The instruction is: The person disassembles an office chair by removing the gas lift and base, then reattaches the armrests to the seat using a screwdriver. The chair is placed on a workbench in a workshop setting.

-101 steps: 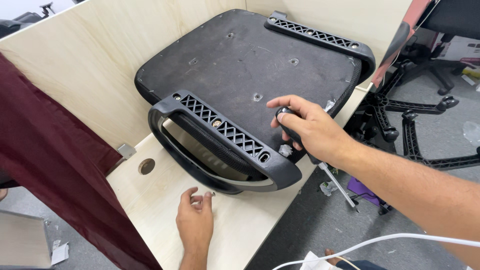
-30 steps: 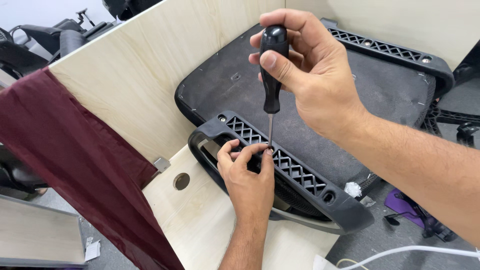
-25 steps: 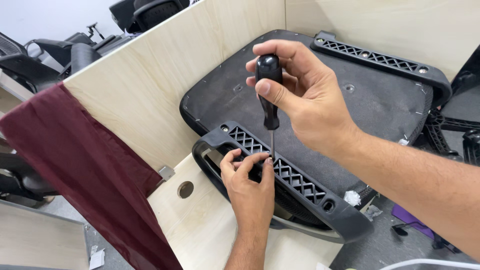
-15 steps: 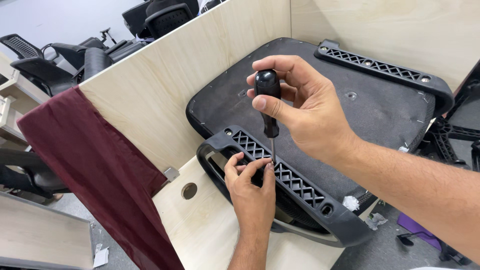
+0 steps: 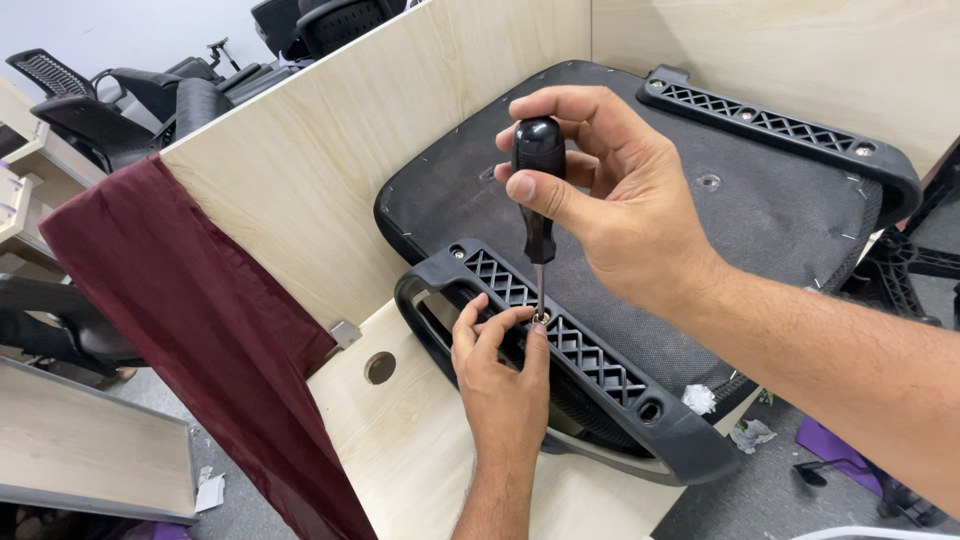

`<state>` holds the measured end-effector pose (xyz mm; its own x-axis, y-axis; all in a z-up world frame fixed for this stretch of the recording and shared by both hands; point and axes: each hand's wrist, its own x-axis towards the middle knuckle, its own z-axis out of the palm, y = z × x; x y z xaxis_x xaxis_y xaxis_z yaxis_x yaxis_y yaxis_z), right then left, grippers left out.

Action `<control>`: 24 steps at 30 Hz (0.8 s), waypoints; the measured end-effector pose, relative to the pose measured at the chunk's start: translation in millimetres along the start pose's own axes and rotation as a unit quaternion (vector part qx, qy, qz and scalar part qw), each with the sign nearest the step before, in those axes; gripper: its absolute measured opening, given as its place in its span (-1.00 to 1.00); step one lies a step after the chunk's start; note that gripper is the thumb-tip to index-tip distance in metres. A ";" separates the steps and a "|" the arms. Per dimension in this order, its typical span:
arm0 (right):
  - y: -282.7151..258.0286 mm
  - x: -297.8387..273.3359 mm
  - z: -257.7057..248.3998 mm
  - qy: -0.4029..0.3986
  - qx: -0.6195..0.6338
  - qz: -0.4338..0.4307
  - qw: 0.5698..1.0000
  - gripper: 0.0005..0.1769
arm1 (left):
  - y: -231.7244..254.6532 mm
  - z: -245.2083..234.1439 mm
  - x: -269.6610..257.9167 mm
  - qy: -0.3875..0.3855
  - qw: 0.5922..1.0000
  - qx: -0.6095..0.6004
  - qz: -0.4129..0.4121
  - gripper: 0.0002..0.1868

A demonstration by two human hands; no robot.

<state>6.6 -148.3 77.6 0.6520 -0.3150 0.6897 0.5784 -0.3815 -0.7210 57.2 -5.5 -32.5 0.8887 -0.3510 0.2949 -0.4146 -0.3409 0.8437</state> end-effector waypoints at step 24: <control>11.5 12.2 4.7 0.009 -0.006 -0.002 1.000 -0.58 | 3.1 -2.5 3.7 -0.021 1.000 0.006 -0.021 -0.77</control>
<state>23.5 -152.5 77.4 0.6407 -0.3279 0.6942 0.5754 -0.3936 -0.7169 59.7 -5.7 -27.6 0.8963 -0.3727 0.2404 -0.3801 -0.3663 0.8493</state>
